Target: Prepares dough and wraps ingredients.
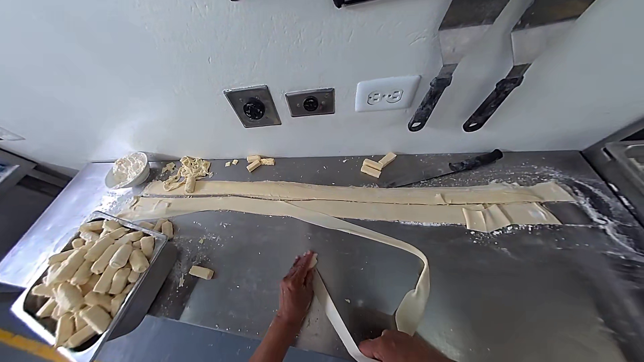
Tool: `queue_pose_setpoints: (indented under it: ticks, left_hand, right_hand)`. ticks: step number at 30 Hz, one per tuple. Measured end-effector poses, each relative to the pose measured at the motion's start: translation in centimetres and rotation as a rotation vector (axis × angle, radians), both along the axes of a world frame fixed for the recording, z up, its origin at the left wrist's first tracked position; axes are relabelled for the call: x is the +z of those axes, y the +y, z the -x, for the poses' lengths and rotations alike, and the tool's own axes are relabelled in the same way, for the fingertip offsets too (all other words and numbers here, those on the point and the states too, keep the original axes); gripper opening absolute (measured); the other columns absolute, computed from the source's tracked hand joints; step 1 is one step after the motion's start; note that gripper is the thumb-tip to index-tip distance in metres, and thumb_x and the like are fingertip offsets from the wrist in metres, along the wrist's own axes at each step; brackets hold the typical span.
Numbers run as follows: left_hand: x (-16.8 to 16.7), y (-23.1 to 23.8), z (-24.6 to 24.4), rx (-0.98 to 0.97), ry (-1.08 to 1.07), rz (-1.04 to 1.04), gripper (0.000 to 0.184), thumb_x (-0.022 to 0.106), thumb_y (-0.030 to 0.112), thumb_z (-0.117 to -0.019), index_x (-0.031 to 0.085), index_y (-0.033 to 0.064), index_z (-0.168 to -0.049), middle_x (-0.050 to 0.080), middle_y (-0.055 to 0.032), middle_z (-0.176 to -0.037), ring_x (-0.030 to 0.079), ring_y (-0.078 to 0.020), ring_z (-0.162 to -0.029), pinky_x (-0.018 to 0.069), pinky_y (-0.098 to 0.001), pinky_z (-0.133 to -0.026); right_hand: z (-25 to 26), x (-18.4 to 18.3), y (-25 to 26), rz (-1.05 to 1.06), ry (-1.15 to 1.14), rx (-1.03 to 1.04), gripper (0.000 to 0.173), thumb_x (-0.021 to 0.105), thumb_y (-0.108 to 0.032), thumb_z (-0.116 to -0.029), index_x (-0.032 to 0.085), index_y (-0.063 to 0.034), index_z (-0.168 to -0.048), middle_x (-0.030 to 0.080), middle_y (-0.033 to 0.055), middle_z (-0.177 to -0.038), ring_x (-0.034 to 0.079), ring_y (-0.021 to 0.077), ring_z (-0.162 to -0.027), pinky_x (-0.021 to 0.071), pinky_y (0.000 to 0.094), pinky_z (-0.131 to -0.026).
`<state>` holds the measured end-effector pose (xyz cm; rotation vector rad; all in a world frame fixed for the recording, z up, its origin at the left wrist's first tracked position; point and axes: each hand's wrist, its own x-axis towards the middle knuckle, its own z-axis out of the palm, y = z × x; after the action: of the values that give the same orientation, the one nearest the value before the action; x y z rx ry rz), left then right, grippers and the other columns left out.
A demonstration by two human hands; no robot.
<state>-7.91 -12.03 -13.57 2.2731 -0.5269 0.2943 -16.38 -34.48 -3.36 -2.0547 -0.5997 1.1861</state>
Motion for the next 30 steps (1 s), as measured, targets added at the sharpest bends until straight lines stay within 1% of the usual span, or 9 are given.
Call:
queue_pose_setpoints:
  ticks: [4, 8, 11, 13, 17, 21, 25, 28, 30]
  left_hand:
    - [-0.1, 0.1, 0.7, -0.139, -0.042, -0.054, 0.032, 0.052, -0.002, -0.0946, 0.068, -0.0119, -0.121, 0.071, -0.0227, -0.122, 0.069, -0.0393, -0.115, 0.0526, -0.051, -0.103]
    - [-0.1, 0.6, 0.2, -0.092, 0.066, -0.004, 0.047, 0.064, 0.007, -0.0914, 0.058, -0.0179, -0.13, 0.069, -0.025, -0.125, 0.068, -0.0387, -0.117, 0.0508, -0.0515, -0.105]
    - [0.0, -0.2, 0.2, -0.023, 0.038, 0.009, 0.039, 0.065, 0.001, -0.0894, 0.064, -0.0148, -0.125, 0.071, -0.0237, -0.12, 0.071, -0.0384, -0.112, 0.0546, -0.0511, -0.1]
    - [-0.1, -0.5, 0.6, -0.015, 0.006, -0.02, 0.035, 0.06, -0.003, -0.0912, 0.064, -0.0161, -0.123, 0.069, -0.0266, -0.122, 0.068, -0.0438, -0.115, 0.0512, -0.0554, -0.103]
    - [0.3, 0.4, 0.6, -0.102, 0.036, -0.028, 0.038, 0.057, 0.002, -0.0951, 0.06, -0.0171, -0.128, 0.071, -0.0233, -0.122, 0.071, -0.0362, -0.111, 0.0568, -0.0476, -0.097]
    - [-0.4, -0.1, 0.4, -0.077, 0.072, 0.012, 0.05, 0.069, 0.006, -0.087, 0.059, -0.0172, -0.13, 0.07, -0.0245, -0.123, 0.069, -0.0394, -0.115, 0.0529, -0.0516, -0.102]
    - [0.0, -1.0, 0.7, -0.04, 0.02, -0.022, 0.039, 0.061, -0.003, -0.0897, 0.062, -0.017, -0.127, 0.068, -0.0267, -0.125, 0.066, -0.0444, -0.118, 0.0483, -0.0559, -0.106]
    - [0.1, -0.3, 0.9, -0.164, 0.001, -0.054, 0.039, 0.055, 0.001, -0.0946, 0.06, -0.0178, -0.128, 0.069, -0.0249, -0.124, 0.069, -0.0383, -0.114, 0.0535, -0.0484, -0.102]
    - [0.0, -0.1, 0.6, -0.119, 0.042, -0.012, 0.047, 0.06, 0.002, -0.0927, 0.053, -0.0214, -0.133, 0.069, -0.0264, -0.124, 0.07, -0.0372, -0.113, 0.0561, -0.0459, -0.098]
  right_hand:
    - [-0.1, 0.6, -0.5, 0.082, -0.002, 0.015, 0.036, 0.052, -0.028, -0.1082, 0.067, 0.0054, -0.11, 0.068, 0.0283, -0.094, 0.067, 0.0461, -0.095, 0.0483, 0.0615, -0.084]
    - [0.2, 0.1, -0.6, 0.012, -0.023, -0.069, 0.035, 0.054, -0.027, -0.1074, 0.066, 0.0064, -0.104, 0.065, 0.0261, -0.086, 0.066, 0.043, -0.086, 0.0481, 0.059, -0.078]
    - [0.3, -0.1, -0.9, -0.008, -0.009, -0.105, 0.034, 0.054, -0.027, -0.1072, 0.066, 0.0058, -0.105, 0.064, 0.0245, -0.084, 0.065, 0.0407, -0.083, 0.0479, 0.0573, -0.076]
    - [0.3, -0.1, -1.1, 0.009, 0.014, -0.099, 0.034, 0.054, -0.027, -0.1073, 0.066, 0.0055, -0.107, 0.064, 0.0242, -0.085, 0.064, 0.0403, -0.084, 0.0478, 0.0569, -0.077]
    - [0.4, -0.5, -1.1, -0.014, 0.037, -0.111, 0.035, 0.054, -0.027, -0.1075, 0.065, 0.006, -0.106, 0.063, 0.0235, -0.084, 0.063, 0.0387, -0.083, 0.0468, 0.0552, -0.077]
    - [0.7, -1.8, -0.7, -0.164, 0.115, -0.237, 0.033, 0.057, -0.024, -0.1065, 0.065, 0.0075, -0.103, 0.069, 0.0206, -0.09, 0.067, 0.03, -0.083, 0.0512, 0.0483, -0.08]
    - [1.0, -2.7, -0.7, -0.224, 0.265, -0.403, 0.03, 0.054, -0.022, -0.1078, 0.065, 0.0046, -0.102, 0.074, 0.0129, -0.095, 0.072, 0.019, -0.082, 0.0567, 0.0385, -0.081]
    - [0.9, -3.0, -0.9, -0.255, 0.344, -0.485, 0.027, 0.053, -0.022, -0.1082, 0.065, 0.0014, -0.102, 0.075, 0.0077, -0.094, 0.072, 0.0129, -0.079, 0.0588, 0.0323, -0.078]
    - [0.6, -3.0, -0.8, -0.265, 0.396, -0.523, 0.026, 0.052, -0.023, -0.1087, 0.064, -0.0002, -0.102, 0.075, 0.0054, -0.093, 0.072, 0.011, -0.078, 0.0585, 0.03, -0.077]
